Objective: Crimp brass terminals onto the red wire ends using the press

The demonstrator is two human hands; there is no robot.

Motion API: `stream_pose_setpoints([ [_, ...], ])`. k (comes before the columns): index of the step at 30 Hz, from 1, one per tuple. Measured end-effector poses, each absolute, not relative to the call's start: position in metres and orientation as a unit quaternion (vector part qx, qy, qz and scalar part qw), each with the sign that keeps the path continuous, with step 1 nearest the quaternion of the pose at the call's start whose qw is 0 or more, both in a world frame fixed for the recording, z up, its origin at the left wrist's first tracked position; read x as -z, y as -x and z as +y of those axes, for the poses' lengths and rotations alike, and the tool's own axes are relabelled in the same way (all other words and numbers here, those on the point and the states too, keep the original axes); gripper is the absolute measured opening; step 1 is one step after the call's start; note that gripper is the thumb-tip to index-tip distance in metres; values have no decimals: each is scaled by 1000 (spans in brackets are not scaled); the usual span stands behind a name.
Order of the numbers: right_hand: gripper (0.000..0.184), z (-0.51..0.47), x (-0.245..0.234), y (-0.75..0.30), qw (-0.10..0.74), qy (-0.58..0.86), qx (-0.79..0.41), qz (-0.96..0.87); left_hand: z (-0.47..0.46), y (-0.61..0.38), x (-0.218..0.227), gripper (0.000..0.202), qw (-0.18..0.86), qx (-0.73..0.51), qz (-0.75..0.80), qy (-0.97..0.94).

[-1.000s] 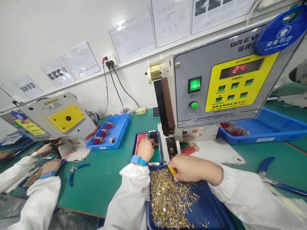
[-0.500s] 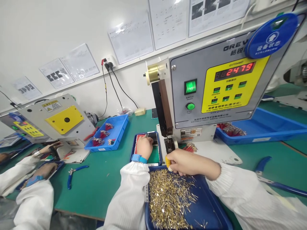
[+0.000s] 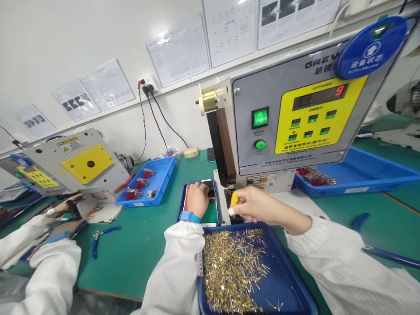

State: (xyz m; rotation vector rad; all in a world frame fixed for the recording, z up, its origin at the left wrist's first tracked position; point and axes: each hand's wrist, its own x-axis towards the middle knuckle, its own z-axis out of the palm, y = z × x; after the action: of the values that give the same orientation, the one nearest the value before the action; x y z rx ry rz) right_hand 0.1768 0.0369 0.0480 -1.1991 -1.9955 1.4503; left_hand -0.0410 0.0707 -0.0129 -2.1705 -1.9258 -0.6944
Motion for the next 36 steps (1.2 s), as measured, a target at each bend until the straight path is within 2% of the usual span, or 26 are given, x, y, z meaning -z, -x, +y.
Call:
stream_pose_setpoints([
  [3, 13, 47, -46, -187, 274, 434, -552, -658, 63, 38, 9, 19, 107, 310, -598, 732],
  [7, 12, 61, -38, -197, 325, 454, -541, -629, 50, 27, 0, 16, 113, 385, -514, 759],
  [10, 14, 67, -32, -200, 360, 413, -538, -640, 41, 18, -6, 14, 114, 419, -464, 772],
  [16, 21, 65, -32, -198, 326, 394, -589, -626, 36, 11, -7, 20, 123, 422, -449, 778],
  [20, 19, 65, -23, -188, 371, 415, -556, -617, 37, 12, -6, 23, 132, 416, -454, 777],
  [23, 25, 66, -15, -180, 405, 415, -530, -618, 37, 12, -6, 23, 132, 418, -454, 776],
  [28, 33, 65, -12, -177, 403, 423, -502, -638, 37, 12, -5, 21, 135, 417, -455, 775],
  [36, 25, 63, -13, -177, 401, 418, -507, -638, 37, 12, -5, 23, 138, 412, -457, 776],
])
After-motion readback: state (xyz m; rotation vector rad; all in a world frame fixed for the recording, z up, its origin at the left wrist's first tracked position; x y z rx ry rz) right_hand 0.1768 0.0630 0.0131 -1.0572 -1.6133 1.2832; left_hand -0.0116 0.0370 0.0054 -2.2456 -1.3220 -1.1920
